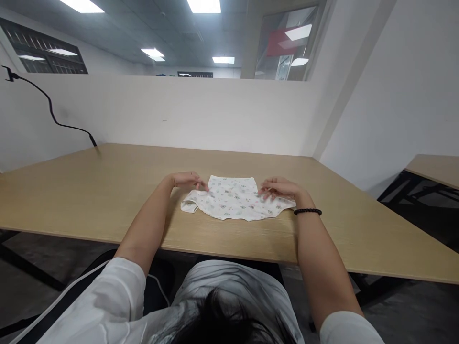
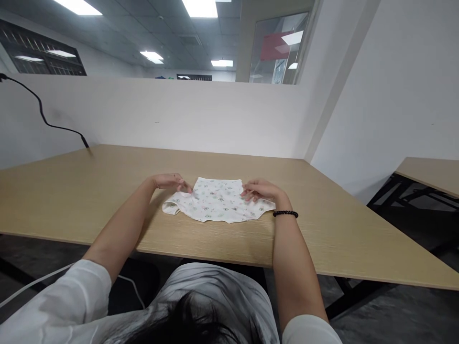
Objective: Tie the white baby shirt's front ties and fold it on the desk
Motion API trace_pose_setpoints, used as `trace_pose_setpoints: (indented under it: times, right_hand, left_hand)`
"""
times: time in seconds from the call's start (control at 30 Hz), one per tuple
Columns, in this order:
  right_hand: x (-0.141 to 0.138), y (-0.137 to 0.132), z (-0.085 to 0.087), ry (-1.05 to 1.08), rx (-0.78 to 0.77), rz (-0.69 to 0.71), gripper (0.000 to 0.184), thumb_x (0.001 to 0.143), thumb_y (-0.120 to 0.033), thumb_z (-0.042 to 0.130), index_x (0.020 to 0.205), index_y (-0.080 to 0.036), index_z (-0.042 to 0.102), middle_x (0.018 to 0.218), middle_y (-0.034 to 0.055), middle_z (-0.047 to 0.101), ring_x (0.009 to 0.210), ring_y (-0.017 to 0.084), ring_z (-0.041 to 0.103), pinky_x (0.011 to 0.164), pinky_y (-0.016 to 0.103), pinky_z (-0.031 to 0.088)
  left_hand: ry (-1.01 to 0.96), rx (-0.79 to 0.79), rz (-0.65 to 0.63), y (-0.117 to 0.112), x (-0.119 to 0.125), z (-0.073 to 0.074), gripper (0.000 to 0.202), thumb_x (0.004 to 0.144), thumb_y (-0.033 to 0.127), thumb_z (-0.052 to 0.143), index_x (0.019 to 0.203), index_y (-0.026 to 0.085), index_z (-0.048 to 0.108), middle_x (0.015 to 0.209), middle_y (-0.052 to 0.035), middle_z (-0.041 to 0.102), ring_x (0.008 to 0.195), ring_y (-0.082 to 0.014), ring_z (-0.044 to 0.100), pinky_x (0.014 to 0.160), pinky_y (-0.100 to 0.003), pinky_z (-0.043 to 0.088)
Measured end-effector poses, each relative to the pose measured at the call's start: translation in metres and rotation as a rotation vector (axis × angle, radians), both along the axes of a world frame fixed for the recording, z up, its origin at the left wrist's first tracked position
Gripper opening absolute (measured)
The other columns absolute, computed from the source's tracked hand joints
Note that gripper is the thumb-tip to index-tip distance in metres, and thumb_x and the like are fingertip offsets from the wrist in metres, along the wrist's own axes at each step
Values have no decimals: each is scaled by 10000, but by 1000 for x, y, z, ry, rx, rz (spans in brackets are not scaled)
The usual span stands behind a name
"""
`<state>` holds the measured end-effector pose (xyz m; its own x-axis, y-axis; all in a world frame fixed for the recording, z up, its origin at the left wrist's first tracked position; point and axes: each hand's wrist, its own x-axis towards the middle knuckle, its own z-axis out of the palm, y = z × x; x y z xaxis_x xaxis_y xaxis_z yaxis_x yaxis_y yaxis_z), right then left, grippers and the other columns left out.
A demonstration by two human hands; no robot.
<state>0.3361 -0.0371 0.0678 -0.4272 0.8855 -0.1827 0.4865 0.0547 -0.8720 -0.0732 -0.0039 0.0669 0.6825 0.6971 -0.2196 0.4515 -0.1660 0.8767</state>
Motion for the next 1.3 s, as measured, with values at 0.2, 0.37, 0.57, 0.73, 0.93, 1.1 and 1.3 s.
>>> trace_pose_setpoints:
  times: [0.2, 0.37, 0.57, 0.73, 0.93, 1.1, 1.3]
  right_hand:
    - [17, 16, -14, -454, 268, -224, 554, 630, -367, 826, 1127, -171, 680, 1164, 141, 678, 1024, 293, 638, 867, 362, 489]
    - [11, 16, -13, -438, 158, 69, 283, 592, -421, 838, 678, -209, 671, 655, -6, 625, 621, 173, 568, 575, 277, 421]
    - [23, -1, -10, 18, -201, 76, 346, 642, -451, 828, 695, -183, 615, 586, -28, 555, 490, 105, 476, 462, 245, 369]
    - [44, -9, -15, 305, -238, 7, 378, 609, -383, 842, 747, -190, 548, 645, -36, 570, 544, 107, 529, 511, 235, 430]
    - [73, -14, -17, 241, -253, -67, 425, 639, -298, 815, 998, -221, 601, 912, 21, 686, 769, 176, 667, 667, 279, 533]
    - [94, -23, -18, 21, -452, -52, 468, 592, -250, 869, 1010, -206, 663, 959, 72, 728, 824, 226, 708, 685, 307, 589]
    - [106, -21, -15, 167, -262, -146, 478, 616, -280, 884, 1034, -227, 658, 952, 42, 736, 782, 176, 712, 615, 228, 575]
  left_hand:
    - [127, -71, 26, 8, -8, -14, 409, 608, 386, 834, 962, 207, 734, 1045, -57, 738, 992, -225, 645, 830, -258, 489]
    - [156, -182, -12, 6, -5, -17, 370, 591, 352, 852, 908, 199, 736, 997, -62, 757, 941, -244, 678, 808, -291, 521]
    - [-78, -233, 133, 4, -15, -16, 372, 608, 350, 849, 891, 152, 712, 930, -101, 756, 794, -225, 694, 728, -306, 547]
    - [-86, -215, 239, 0, -26, -16, 327, 642, 396, 823, 797, 143, 685, 719, -81, 717, 599, -197, 649, 544, -280, 516]
    - [48, -274, 195, -2, -34, -21, 387, 647, 345, 806, 939, 111, 709, 806, -97, 742, 662, -232, 676, 561, -293, 525]
    - [116, -301, 67, 7, -43, -25, 411, 662, 368, 788, 996, 149, 689, 933, -117, 749, 788, -254, 709, 651, -319, 574]
    - [56, -277, 28, 10, -52, -30, 425, 681, 386, 794, 999, 152, 638, 892, -81, 722, 756, -219, 692, 653, -289, 564]
